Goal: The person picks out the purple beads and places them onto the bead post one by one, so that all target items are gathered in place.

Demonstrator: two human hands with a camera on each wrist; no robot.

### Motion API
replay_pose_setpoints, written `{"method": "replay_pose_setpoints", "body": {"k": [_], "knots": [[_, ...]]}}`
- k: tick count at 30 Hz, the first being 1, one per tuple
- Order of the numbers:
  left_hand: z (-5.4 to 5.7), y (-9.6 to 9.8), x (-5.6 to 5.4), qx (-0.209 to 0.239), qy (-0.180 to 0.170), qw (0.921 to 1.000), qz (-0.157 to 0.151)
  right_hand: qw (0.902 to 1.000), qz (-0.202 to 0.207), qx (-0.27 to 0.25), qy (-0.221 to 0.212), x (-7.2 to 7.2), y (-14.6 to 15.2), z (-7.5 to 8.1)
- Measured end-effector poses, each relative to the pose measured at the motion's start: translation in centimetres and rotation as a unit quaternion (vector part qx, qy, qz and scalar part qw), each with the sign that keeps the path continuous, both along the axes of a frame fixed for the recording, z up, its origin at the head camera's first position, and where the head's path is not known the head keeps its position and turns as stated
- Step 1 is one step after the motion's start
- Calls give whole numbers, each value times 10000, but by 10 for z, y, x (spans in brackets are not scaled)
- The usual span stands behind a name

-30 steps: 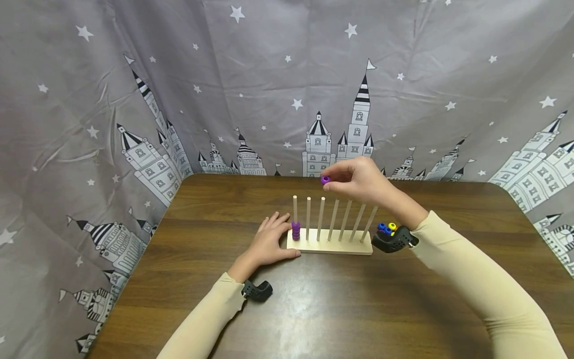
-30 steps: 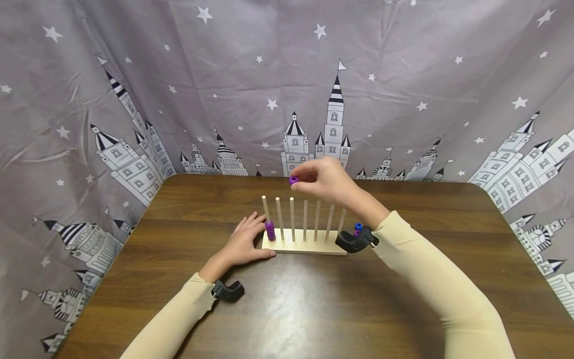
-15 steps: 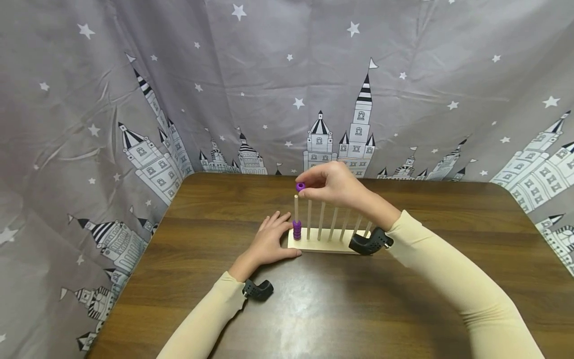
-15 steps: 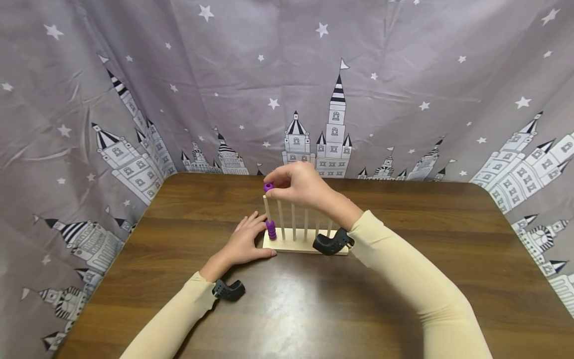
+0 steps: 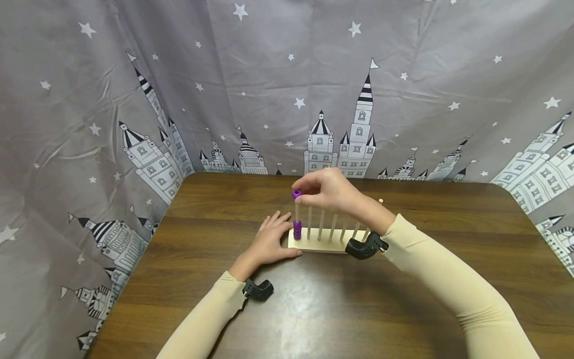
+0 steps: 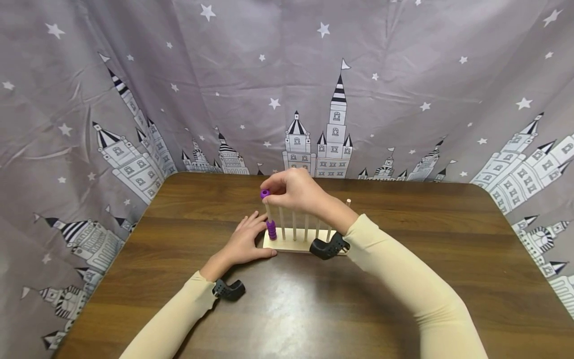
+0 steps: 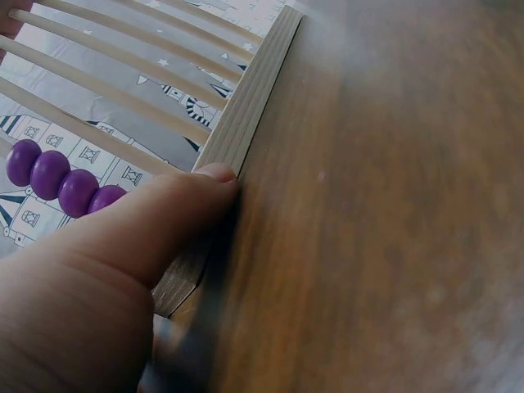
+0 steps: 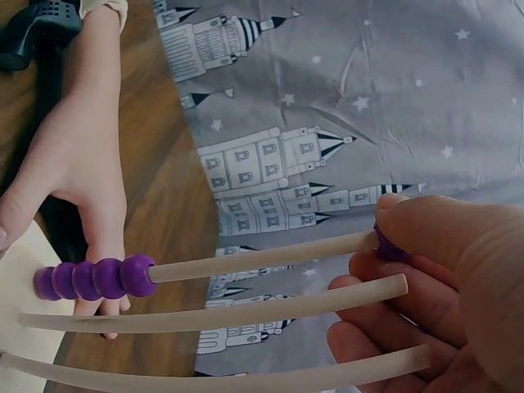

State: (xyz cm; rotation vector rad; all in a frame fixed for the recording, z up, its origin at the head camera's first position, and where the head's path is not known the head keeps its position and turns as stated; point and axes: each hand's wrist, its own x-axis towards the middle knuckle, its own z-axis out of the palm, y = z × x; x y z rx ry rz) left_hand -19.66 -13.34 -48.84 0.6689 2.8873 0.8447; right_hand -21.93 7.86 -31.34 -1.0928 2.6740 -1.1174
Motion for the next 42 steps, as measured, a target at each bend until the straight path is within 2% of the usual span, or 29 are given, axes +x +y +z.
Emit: {"method": "replay_pose_setpoints", "body": {"k": [21,29,42], "knots": [[1,0,0,9,-9,10000,-19,9961,378,722,339,-3,-3,-3],[-1,0,0,85,117,9999,-34,9938,352,918,520,-2,-4,-2],[-1,0,-1,-31,34,10000,-18,9934,273,947,585,-1,-2,-2]]}}
